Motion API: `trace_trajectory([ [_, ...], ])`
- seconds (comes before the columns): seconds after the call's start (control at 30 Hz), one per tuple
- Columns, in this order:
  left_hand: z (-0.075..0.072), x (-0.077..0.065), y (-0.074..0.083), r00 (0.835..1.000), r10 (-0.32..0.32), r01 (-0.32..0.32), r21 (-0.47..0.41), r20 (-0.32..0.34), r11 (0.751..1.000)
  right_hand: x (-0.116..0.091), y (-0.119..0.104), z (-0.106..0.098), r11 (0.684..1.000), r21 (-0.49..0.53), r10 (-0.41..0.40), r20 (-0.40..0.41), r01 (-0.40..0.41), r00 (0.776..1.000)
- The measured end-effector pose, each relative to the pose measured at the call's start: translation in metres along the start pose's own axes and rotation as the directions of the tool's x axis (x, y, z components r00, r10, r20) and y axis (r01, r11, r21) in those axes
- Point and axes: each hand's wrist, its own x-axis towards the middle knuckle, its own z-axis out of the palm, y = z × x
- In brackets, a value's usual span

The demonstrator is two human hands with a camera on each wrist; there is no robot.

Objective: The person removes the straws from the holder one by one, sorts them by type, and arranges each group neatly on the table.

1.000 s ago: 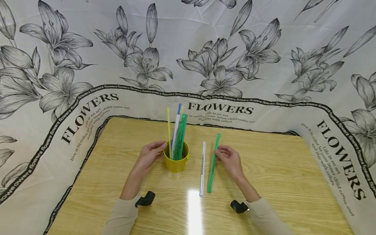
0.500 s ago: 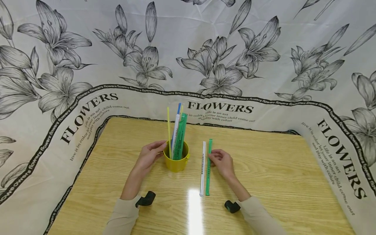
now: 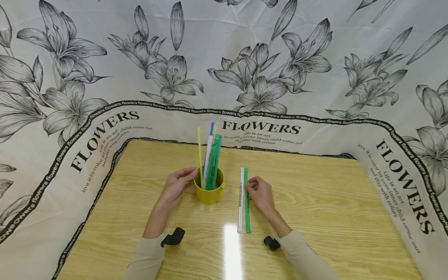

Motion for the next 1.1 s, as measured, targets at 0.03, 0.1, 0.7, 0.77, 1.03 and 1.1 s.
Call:
trace_trajectory([
  [0.03,0.0,0.0,0.0,1.0,0.0,0.0,0.001,0.001,1.0,0.0,0.0,0.001,1.0,-0.002,0.004,-0.002,-0.004,1.0],
  [0.1,-0.001,0.0,0.0,1.0,0.0,0.0,0.0,0.001,1.0,0.0,-0.001,0.002,1.0,-0.007,0.01,-0.007,-0.01,1.0],
  [0.7,-0.001,0.0,-0.001,1.0,0.0,0.0,-0.005,0.019,1.0,0.003,-0.027,-0.012,0.99,-0.126,-0.071,-0.018,0.068,0.997],
  [0.77,-0.001,0.0,-0.001,1.0,-0.004,0.004,-0.004,0.02,1.0,0.004,-0.034,-0.015,0.991,-0.119,-0.069,-0.013,0.067,0.998],
  [1.03,0.0,-0.001,0.001,1.0,-0.023,0.023,0.001,0.021,1.0,0.013,-0.067,-0.02,0.989,-0.054,-0.138,-0.022,0.136,0.99],
  [1.1,0.0,0.0,0.001,0.999,-0.021,0.021,-0.001,0.026,1.0,0.014,-0.074,-0.02,0.987,-0.038,-0.157,-0.023,0.156,0.987],
])
